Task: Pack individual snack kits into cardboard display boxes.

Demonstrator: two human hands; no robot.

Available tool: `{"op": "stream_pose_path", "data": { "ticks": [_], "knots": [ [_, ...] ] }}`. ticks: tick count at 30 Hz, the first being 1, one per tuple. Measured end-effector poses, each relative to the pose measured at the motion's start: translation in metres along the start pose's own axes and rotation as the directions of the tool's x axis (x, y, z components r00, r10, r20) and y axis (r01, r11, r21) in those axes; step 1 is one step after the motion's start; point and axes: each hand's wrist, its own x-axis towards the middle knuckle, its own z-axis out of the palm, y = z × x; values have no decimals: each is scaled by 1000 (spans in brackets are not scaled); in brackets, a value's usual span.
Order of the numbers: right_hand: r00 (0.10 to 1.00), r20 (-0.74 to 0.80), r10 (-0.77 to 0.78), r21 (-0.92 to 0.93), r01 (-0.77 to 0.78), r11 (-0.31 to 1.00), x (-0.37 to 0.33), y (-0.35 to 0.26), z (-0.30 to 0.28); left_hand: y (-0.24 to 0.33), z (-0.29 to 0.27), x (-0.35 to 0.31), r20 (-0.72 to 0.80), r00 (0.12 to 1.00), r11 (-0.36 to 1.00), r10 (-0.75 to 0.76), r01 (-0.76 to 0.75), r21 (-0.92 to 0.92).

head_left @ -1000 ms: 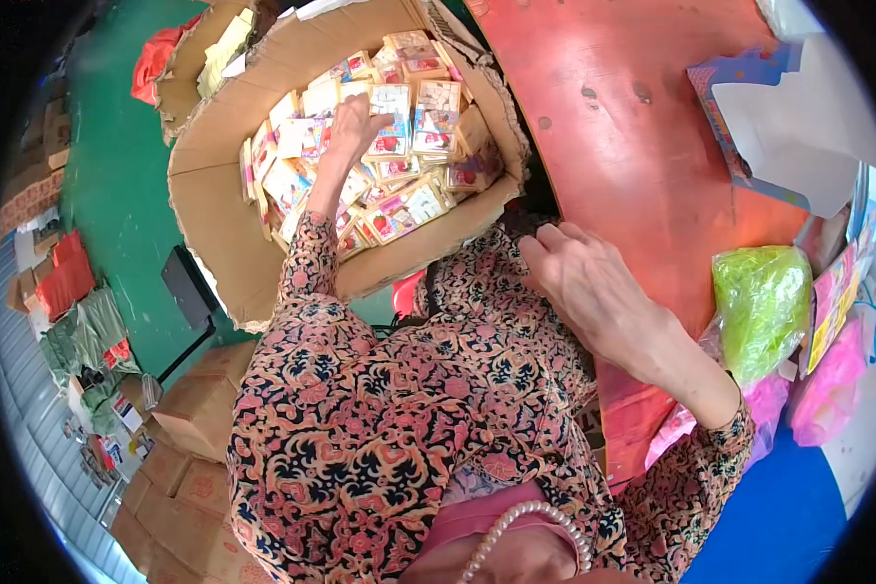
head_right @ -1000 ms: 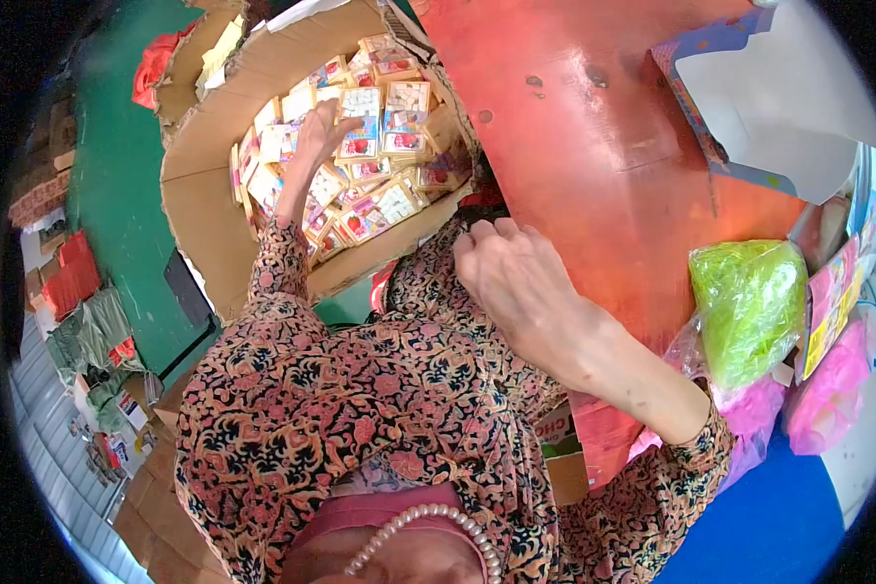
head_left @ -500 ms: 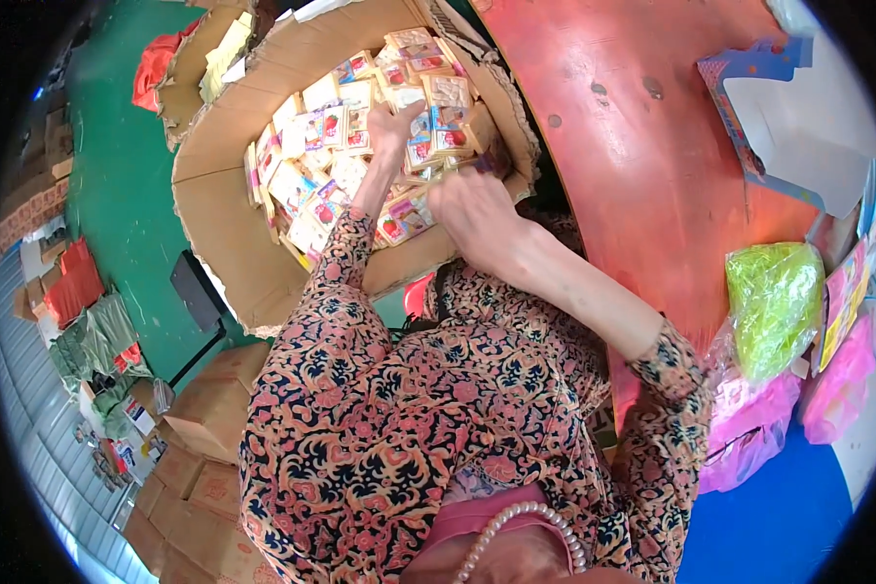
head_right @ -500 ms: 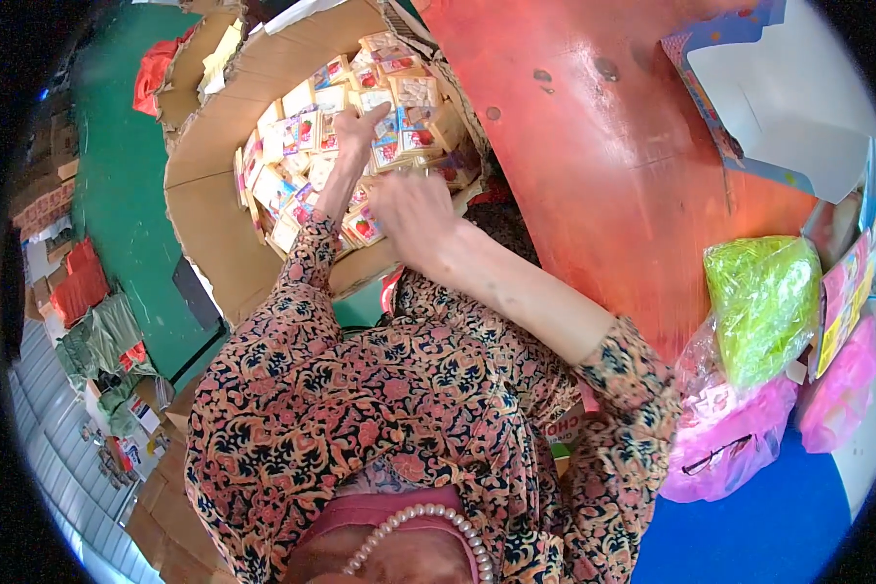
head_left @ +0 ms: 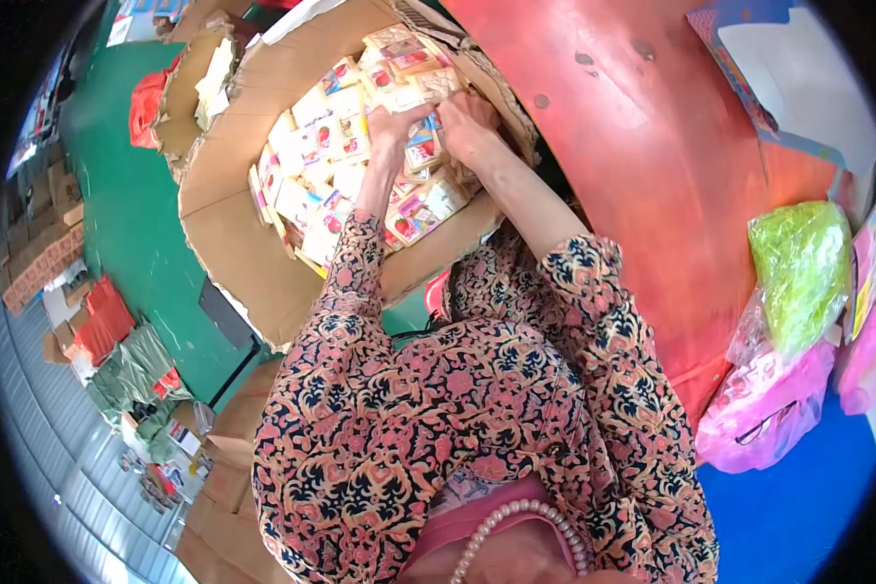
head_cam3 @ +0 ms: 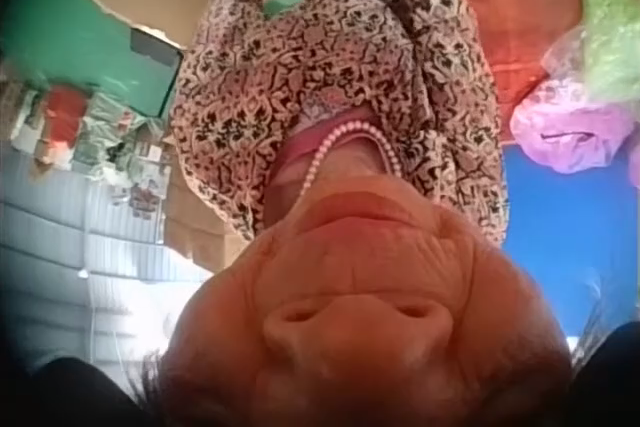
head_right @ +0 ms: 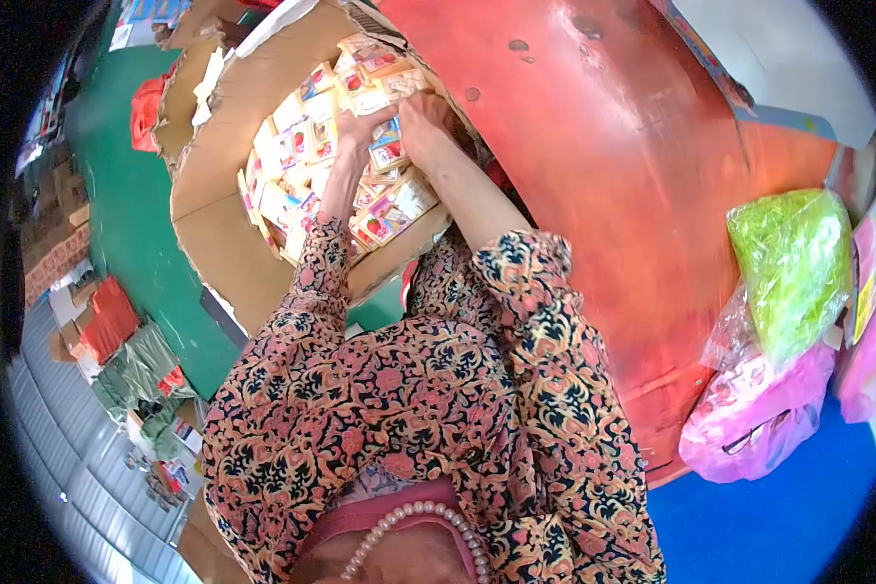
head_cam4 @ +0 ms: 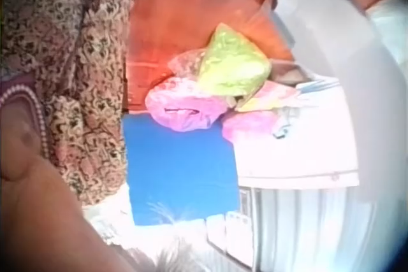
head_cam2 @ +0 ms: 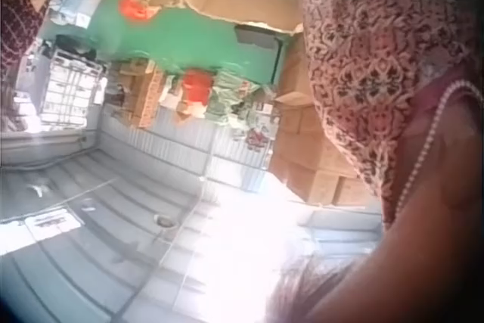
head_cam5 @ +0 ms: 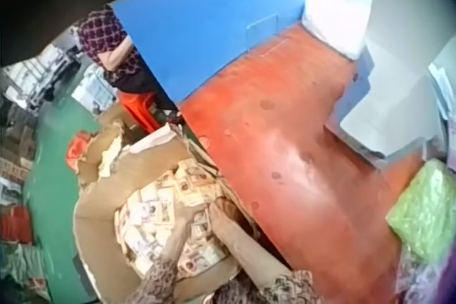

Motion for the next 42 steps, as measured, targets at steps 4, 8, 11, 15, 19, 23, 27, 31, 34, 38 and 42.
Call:
{"op": "stream_pose_path", "data": {
  "ticks": [4, 8, 11, 15, 19, 23, 27, 31, 34, 38, 42],
  "knots": [
    [988, 131, 77, -95, -65, 993, 6, 2, 1, -8, -3, 1, 220, 975, 907, -7, 99, -410],
    [998, -66, 18, 65, -14, 998, -3, -12, 3, -7, -6, 2, 189, 978, 878, -91, 169, -447],
    [932, 198, -304, -567, 361, 740, -13, -30, -9, 4, 0, -5, 62, 968, 881, -243, 247, -404],
    [919, -1, -395, -517, 337, 787, -24, -27, -3, 23, 7, -28, 465, 885, 653, 6, 349, -673],
    [920, -66, -387, -499, 305, 811, -27, -35, -6, 1, 5, -10, 315, 949, 745, 20, 196, -637],
    [827, -220, -518, -466, 378, 800, -33, -29, -14, -43, -6, 23, 266, 963, 863, -48, 174, -475],
    [835, -136, -533, -297, 479, 826, -42, -55, -38, -66, -35, 52, 310, 949, 818, 53, 137, -558],
    [847, -236, -477, -297, 405, 865, -39, -48, -38, 0, -23, -7, 47, 996, 920, 72, -49, -390],
    [827, -305, -471, -219, 421, 880, -27, -62, -29, -2, -36, -19, 42, 997, 947, 63, -46, -319],
    [946, -189, -264, -30, 263, 964, 8, -40, -10, 0, -23, -22, 52, 999, 958, -14, 28, -284],
    [990, 33, 138, 466, -137, 874, 0, -31, -30, 3, -27, -23, 86, 996, 953, 5, 21, -303]
  ]
}}
